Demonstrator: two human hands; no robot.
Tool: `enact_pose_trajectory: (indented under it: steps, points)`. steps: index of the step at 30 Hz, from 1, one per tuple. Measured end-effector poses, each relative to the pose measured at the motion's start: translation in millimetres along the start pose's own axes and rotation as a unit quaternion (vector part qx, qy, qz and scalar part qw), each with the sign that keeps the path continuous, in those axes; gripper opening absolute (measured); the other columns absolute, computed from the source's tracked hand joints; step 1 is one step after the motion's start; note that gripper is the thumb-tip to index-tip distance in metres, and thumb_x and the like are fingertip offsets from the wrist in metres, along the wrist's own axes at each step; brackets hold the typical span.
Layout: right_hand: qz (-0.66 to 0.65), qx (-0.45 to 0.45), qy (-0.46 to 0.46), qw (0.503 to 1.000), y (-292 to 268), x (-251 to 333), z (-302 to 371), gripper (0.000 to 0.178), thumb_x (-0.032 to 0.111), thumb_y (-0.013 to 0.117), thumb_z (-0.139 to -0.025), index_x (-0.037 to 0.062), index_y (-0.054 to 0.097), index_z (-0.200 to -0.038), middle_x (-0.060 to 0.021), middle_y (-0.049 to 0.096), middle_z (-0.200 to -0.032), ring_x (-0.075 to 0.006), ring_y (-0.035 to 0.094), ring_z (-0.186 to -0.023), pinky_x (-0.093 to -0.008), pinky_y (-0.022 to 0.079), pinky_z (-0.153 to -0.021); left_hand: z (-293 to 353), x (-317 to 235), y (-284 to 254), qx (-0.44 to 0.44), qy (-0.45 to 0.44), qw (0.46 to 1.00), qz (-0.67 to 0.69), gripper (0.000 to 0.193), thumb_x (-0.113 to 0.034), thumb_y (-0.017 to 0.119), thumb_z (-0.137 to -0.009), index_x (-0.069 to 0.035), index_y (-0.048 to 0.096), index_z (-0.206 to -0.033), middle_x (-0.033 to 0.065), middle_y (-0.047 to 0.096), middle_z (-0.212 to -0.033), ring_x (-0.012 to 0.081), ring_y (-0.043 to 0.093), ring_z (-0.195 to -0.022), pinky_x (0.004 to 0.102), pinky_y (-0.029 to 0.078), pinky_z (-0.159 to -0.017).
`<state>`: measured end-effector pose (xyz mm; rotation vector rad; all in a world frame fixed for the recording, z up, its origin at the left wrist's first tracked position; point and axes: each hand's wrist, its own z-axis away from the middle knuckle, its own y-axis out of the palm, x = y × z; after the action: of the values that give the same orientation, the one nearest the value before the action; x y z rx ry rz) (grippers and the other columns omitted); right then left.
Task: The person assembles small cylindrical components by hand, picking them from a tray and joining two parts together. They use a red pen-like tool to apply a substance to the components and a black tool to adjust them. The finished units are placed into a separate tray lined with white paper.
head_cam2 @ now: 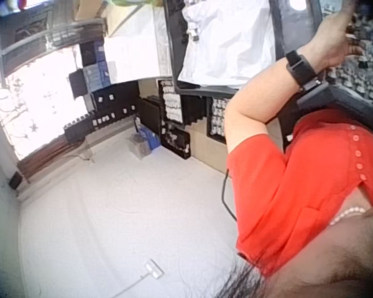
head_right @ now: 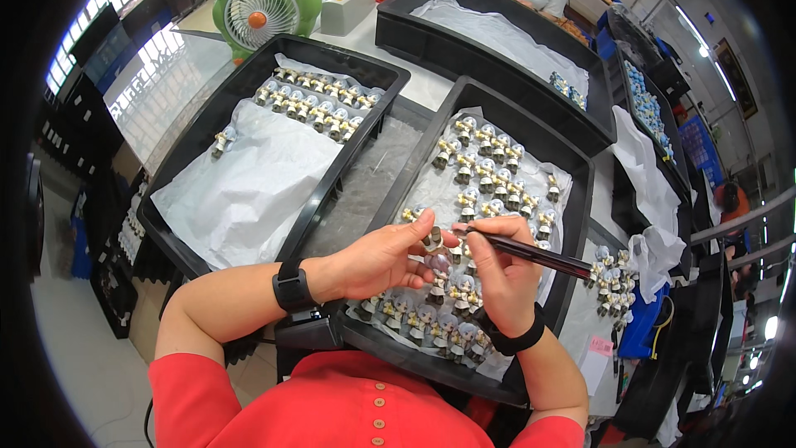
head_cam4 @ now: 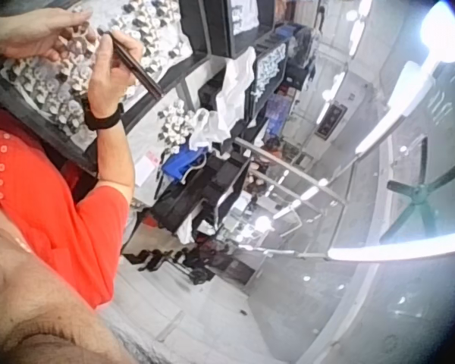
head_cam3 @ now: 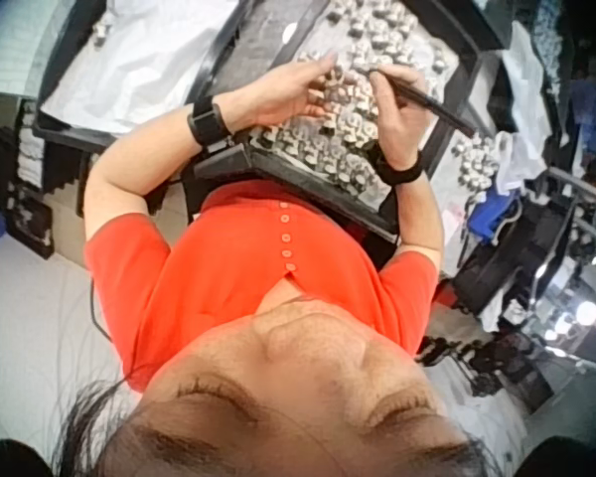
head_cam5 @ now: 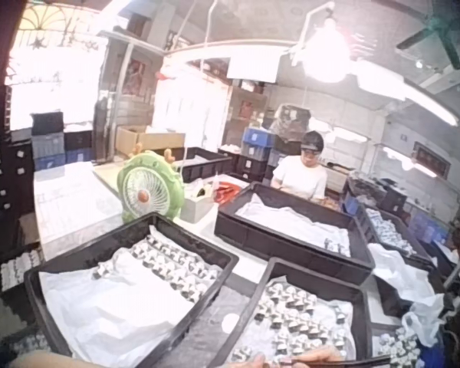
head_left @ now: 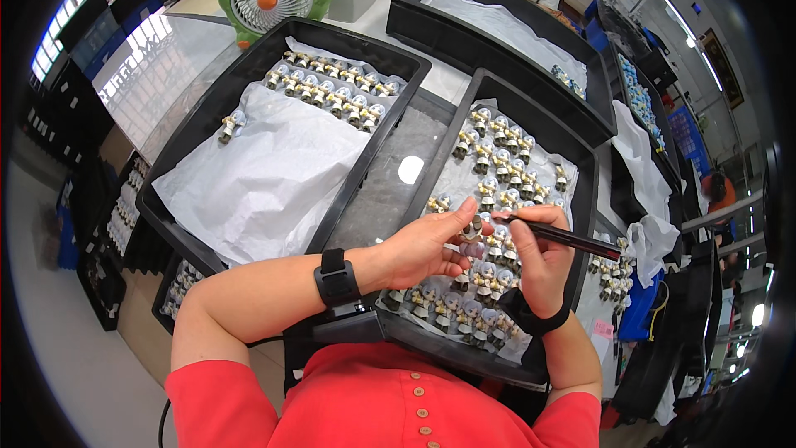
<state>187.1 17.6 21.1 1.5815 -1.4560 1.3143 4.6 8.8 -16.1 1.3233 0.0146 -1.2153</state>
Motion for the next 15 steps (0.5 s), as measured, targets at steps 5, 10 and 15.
enact_pose_trajectory:
  steps: [5,10,15]
  points:
    - [-0.053,-0.118,-0.081,0.988,-28,12,-13,0.010,0.006,0.050,-0.092,0.0008,0.050,-0.100,-0.0122,0.058,-0.101,-0.0164,0.059,-0.094,-0.0244,0.046,-0.079,1,-3,2,0.006,-0.001,1.000,-0.009,0.057,-0.056,0.036,-0.092,-0.007,0.051,-0.117,0.0019,0.051,-0.093,0.0115,0.052,-0.079,0.0238,0.044,-0.067]
    - [0.040,-0.176,0.060,0.982,-111,23,-6,0.015,0.017,0.050,-0.094,0.0048,0.050,-0.102,-0.0049,0.061,-0.093,-0.0143,0.063,-0.084,-0.0207,0.047,-0.068,3,-3,0,0.008,0.005,1.000,-0.004,0.056,-0.055,0.034,-0.092,-0.008,0.050,-0.118,0.0023,0.052,-0.094,0.0119,0.052,-0.079,0.0245,0.044,-0.068]
    - [0.173,-0.056,0.272,0.945,-203,-7,38,0.014,0.012,0.055,-0.087,0.0058,0.048,-0.098,-0.0050,0.061,-0.071,-0.0109,0.062,-0.059,-0.0184,0.043,-0.048,4,-1,1,0.026,0.013,1.000,-0.001,0.055,-0.054,0.035,-0.092,-0.007,0.051,-0.116,0.0040,0.055,-0.098,0.0132,0.055,-0.083,0.0255,0.045,-0.071]
